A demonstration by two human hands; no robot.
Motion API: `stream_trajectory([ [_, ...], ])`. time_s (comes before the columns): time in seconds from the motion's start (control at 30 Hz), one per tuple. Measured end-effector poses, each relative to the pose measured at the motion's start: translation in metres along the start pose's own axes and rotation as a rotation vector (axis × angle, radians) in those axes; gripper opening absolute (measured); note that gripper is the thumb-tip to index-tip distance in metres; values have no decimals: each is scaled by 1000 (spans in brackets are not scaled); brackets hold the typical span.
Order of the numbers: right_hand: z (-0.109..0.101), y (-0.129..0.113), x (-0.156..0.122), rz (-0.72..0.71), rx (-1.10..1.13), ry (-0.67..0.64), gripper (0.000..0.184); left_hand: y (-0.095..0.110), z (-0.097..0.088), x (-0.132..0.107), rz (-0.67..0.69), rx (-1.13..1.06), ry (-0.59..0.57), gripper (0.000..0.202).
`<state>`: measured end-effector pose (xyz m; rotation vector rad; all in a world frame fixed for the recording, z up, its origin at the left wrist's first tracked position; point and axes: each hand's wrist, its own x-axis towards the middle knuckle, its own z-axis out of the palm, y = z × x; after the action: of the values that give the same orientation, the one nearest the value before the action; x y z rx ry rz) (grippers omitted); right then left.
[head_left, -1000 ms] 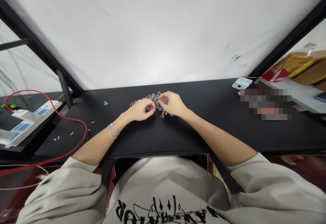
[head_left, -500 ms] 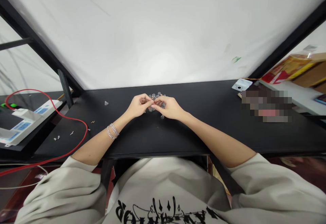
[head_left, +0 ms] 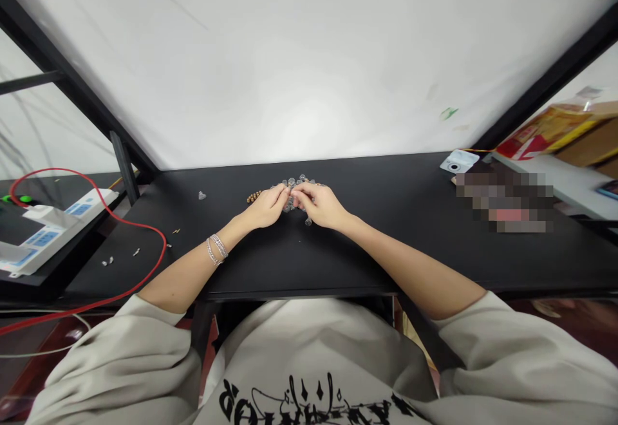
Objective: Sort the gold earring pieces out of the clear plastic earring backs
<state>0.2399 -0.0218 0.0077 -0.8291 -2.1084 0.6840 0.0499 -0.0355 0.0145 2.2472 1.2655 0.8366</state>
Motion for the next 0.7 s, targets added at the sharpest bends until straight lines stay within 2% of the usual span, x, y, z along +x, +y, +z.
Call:
stream_trajectory([
  [0.17, 3, 3, 0, 28, 119, 33, 23, -1, 1, 0, -13, 51, 34, 37],
  [0.37, 9, 8, 1, 55, 300, 26, 24, -3, 2, 0, 67, 111, 74, 40],
  [0.53, 9, 5, -1, 50, 167, 96, 17, -4, 2, 2, 42, 163, 159, 43],
  [0.7, 7, 10, -1, 60, 38, 187, 17, -18, -19, 7, -40, 187, 223, 41],
])
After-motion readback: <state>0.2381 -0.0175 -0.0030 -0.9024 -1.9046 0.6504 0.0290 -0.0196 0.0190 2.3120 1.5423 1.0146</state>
